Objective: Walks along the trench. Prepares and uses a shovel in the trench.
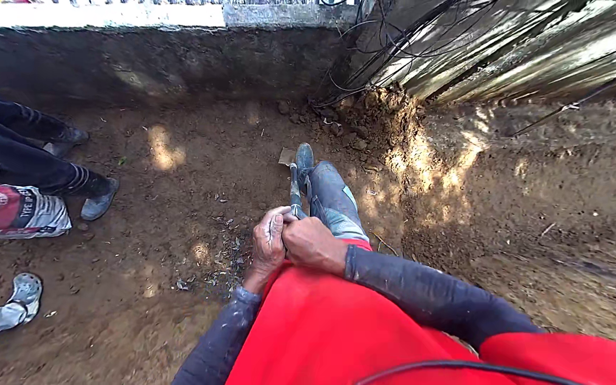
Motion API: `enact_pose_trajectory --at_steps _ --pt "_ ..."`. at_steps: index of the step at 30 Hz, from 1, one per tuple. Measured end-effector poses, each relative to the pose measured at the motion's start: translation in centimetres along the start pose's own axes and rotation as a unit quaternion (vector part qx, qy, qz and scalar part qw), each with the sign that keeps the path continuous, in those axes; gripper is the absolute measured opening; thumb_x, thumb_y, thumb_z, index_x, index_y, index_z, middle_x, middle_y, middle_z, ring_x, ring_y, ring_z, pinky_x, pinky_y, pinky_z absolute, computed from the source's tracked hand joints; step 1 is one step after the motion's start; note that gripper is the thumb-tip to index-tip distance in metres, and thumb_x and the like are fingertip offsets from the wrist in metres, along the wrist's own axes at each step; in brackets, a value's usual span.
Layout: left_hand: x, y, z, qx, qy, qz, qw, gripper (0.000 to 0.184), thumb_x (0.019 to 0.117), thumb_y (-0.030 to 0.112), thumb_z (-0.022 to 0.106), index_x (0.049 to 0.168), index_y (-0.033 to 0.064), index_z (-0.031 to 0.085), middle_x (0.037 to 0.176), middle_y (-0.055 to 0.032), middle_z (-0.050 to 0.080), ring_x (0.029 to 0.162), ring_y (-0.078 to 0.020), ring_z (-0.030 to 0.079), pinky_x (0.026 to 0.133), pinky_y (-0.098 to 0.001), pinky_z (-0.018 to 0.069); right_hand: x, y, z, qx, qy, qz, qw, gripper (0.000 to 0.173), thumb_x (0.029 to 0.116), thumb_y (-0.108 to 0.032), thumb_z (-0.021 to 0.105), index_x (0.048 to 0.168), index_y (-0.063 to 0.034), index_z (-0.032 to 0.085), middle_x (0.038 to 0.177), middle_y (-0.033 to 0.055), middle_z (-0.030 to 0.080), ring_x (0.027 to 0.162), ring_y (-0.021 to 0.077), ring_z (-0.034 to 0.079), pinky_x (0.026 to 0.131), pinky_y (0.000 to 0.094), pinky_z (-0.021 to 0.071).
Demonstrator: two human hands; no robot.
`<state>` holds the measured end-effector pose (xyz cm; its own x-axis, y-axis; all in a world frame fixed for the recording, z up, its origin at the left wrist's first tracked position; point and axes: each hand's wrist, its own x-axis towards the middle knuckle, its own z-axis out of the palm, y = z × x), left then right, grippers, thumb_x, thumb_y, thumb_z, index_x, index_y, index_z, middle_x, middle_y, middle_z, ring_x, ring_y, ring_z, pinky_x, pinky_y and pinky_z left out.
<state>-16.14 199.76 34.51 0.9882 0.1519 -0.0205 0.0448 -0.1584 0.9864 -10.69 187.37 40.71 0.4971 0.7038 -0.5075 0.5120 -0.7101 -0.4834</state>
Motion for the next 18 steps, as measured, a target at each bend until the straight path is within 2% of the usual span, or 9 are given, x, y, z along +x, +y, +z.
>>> enact_pose_trajectory --at_steps 2,5,9,11,12,14,16,18 --pt "-1.5 -2.7 -0.1 -0.007 -0.023 0.03 0.999 0.055 0.1125 0.03 0.029 0.114 -0.0074 0.068 0.099 -0.0096 0.077 0.096 -0.0132 0.073 0.093 -0.0335 0.0593 0.5 0.7 2.2 0.03 -0.049 -0.02 0.998 0.029 0.094 -0.025 0.058 0.085 0.0027 0.062 0.083 0.0233 0.067 0.081 0.0442 0.069 0.064 0.0613 0.0508" --pt "-6.8 -6.8 0.0 0.016 -0.013 0.017 1.0 0.062 0.112 0.041 0.027 0.11 -0.0033 0.071 0.109 -0.014 0.076 0.114 -0.0208 0.07 0.109 -0.0409 0.0518 0.7 0.6 7.4 0.08 -0.144 -0.034 0.986 0.03 0.094 -0.025 0.06 0.089 0.0039 0.063 0.087 0.0245 0.068 0.085 0.0454 0.069 0.066 0.0641 0.0509" --pt "-16.2 -12.0 -0.8 0.092 0.059 -0.097 0.989 0.055 0.1081 0.031 0.031 0.11 -0.0072 0.071 0.119 -0.0197 0.072 0.122 -0.0242 0.066 0.111 -0.0384 0.0493 1.2 -1.6 17.4 0.134 -0.253 -0.022 0.958 0.031 0.0955 -0.025 0.062 0.104 0.0045 0.064 0.1 0.0255 0.07 0.096 0.0458 0.069 0.077 0.0663 0.0519" --pt "-18.9 -13.4 -1.0 0.099 0.126 -0.169 0.972 0.051 0.1066 0.026 0.033 0.111 -0.0102 0.069 0.121 -0.022 0.07 0.123 -0.0253 0.064 0.111 -0.0377 0.0473 1.8 -2.5 20.5 0.149 -0.283 -0.024 0.947 0.038 0.095 -0.025 0.063 0.119 0.0035 0.06 0.106 0.025 0.069 0.101 0.0447 0.068 0.081 0.0654 0.0524" --pt "-19.0 -13.9 -1.4 0.099 0.161 -0.197 0.962 0.05 0.1061 0.025 0.034 0.112 -0.0108 0.069 0.121 -0.0218 0.07 0.121 -0.0242 0.065 0.111 -0.037 0.0474 2.6 -3.0 21.4 0.155 -0.282 -0.025 0.947 0.041 0.0944 -0.025 0.064 0.125 0.0023 0.057 0.108 0.0245 0.069 0.102 0.0439 0.069 0.082 0.0648 0.053" --pt "-18.8 -14.7 -2.8 0.082 0.211 -0.25 0.941 0.047 0.1059 0.023 0.036 0.116 -0.0093 0.068 0.116 -0.0181 0.073 0.112 -0.0192 0.069 0.105 -0.0349 0.0524 4.0 -4.0 22.7 0.17 -0.267 -0.035 0.948 0.044 0.0938 -0.025 0.065 0.128 0.001 0.055 0.108 0.0237 0.069 0.101 0.0428 0.069 0.082 0.063 0.0542" --pt "-18.7 -15.9 -3.7 0.03 0.247 -0.298 0.922 0.042 0.1057 0.019 0.037 0.118 -0.0078 0.066 0.112 -0.0153 0.073 0.101 -0.0163 0.073 0.09 -0.0334 0.0608 5.5 -4.5 23.7 0.181 -0.274 -0.048 0.943 0.046 0.0952 -0.025 0.065 0.13 0.0024 0.054 0.112 0.0248 0.068 0.103 0.0427 0.069 0.084 0.0621 0.0545" --pt "-18.4 -17.1 -4.1 -0.023 0.283 -0.324 0.903 0.038 0.1059 0.015 0.037 0.12 -0.0082 0.063 0.111 -0.0144 0.073 0.095 -0.0169 0.074 0.081 -0.0349 0.0646 7.0 -4.5 24.7 0.186 -0.29 -0.054 0.937 0.047 0.0953 -0.023 0.065 0.131 0.004 0.052 0.114 0.0261 0.067 0.104 0.0432 0.068 0.085 0.0618 0.0545"
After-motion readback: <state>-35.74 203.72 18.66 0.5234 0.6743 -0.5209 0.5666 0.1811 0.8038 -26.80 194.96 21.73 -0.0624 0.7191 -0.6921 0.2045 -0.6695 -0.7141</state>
